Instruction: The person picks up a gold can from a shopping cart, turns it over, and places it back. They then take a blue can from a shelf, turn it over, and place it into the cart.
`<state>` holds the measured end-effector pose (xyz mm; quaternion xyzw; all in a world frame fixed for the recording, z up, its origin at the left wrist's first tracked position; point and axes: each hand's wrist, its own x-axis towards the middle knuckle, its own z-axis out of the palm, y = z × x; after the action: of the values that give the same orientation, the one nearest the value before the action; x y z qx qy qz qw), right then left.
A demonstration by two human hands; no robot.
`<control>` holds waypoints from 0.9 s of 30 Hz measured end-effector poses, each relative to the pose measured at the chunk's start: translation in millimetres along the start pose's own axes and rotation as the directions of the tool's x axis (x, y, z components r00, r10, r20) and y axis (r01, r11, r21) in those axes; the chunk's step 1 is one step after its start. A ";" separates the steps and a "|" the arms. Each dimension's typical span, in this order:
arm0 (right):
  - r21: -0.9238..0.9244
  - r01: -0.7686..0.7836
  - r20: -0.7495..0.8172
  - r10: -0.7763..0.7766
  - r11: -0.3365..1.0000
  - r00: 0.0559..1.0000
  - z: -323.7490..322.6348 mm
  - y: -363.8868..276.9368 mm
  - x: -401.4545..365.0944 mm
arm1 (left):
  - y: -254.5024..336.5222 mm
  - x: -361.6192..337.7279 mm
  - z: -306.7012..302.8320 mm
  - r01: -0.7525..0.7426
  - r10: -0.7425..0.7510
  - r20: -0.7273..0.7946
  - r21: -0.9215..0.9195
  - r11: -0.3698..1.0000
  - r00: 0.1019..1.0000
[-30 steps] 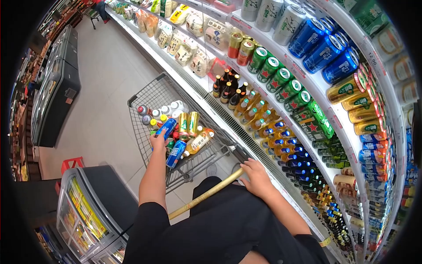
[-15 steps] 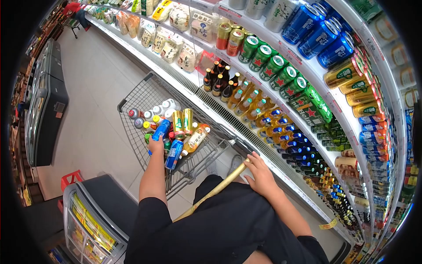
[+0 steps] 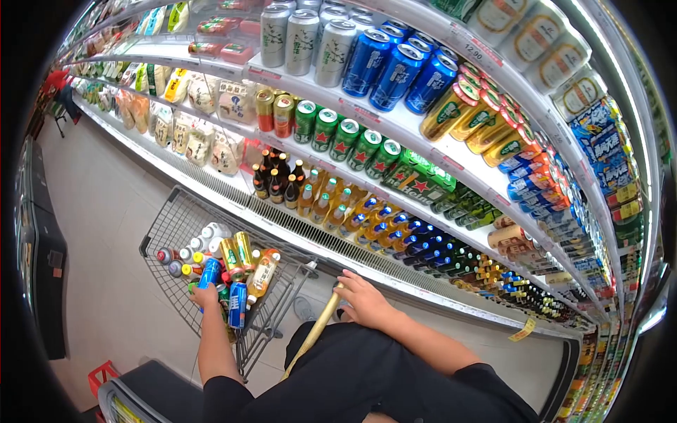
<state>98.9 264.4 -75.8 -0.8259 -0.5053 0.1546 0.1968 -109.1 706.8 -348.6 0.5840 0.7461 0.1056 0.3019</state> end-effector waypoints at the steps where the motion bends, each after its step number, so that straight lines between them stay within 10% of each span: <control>1: 0.015 0.022 -0.036 -0.022 1.000 0.999 -5.5 1.8 1.4 | 4.8 -7.8 -2.2 -0.053 0.052 -0.037 -0.010 0.999 0.998; 9: 0.103 -0.103 -0.522 0.141 0.989 0.841 -125.9 46.2 67.4 | 39.3 -63.9 -40.4 -0.552 0.541 -0.106 -0.185 0.813 0.834; 13: 0.494 -0.057 -0.617 0.395 0.868 0.681 -209.5 77.8 140.1 | 58.1 -125.6 -56.5 -0.574 0.581 -0.026 -0.195 0.795 0.814; 21: 0.397 -0.238 -0.802 0.461 0.886 0.381 -274.5 111.7 259.8 | 76.6 -249.0 -92.4 -0.494 0.581 0.083 -0.438 0.751 0.810; 27: 0.433 -0.312 -0.790 0.523 0.846 0.321 -275.4 108.3 276.8 | 56.8 -276.0 -101.5 -0.475 0.631 0.075 -0.591 0.652 0.772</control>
<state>430.0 421.2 97.4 -0.8576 -0.0754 -0.2047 0.4658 -84.1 485.2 -148.6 0.6837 0.4190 0.3173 0.5062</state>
